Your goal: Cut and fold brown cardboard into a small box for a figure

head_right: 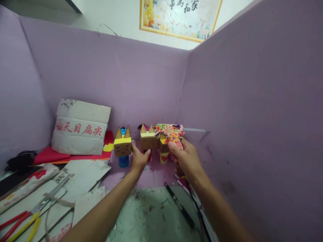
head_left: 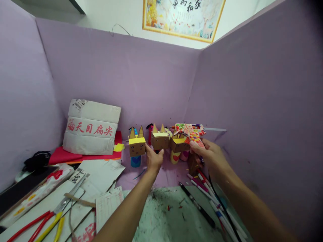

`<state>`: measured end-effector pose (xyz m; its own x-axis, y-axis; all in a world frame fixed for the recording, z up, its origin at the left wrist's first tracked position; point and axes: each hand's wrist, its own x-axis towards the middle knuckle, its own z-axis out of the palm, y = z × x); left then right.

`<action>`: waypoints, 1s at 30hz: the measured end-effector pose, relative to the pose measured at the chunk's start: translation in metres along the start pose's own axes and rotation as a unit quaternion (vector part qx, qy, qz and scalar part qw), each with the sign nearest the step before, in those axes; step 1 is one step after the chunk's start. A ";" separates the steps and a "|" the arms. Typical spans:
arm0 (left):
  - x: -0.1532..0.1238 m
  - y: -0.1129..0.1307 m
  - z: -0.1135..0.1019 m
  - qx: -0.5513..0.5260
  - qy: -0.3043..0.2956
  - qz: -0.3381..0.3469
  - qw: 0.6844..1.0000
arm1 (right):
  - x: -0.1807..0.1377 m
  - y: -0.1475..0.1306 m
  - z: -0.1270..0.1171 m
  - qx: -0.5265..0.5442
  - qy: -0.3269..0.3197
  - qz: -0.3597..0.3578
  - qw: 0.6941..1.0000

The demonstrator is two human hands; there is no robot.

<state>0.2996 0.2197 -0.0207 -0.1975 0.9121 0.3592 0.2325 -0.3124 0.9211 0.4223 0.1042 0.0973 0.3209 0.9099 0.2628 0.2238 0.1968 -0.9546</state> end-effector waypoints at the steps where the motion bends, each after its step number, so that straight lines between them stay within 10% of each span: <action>1: 0.004 -0.002 0.001 0.002 0.011 -0.007 1.000 | 0.002 -0.001 0.001 -0.001 0.000 0.005 1.000; 22: 0.043 -0.028 0.006 -0.051 -0.058 0.080 0.994 | 0.044 0.022 0.056 -0.040 -0.006 0.160 0.986; 30: 0.040 -0.022 0.004 -0.046 -0.058 0.068 0.995 | 0.040 0.024 0.038 -0.093 0.034 0.144 0.985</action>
<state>0.2906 0.2639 -0.0271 -0.0576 0.8824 0.4669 0.1606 -0.4534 0.8767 0.4053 0.1588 0.0795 0.4557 0.8901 0.0000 0.2769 -0.1418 -0.9504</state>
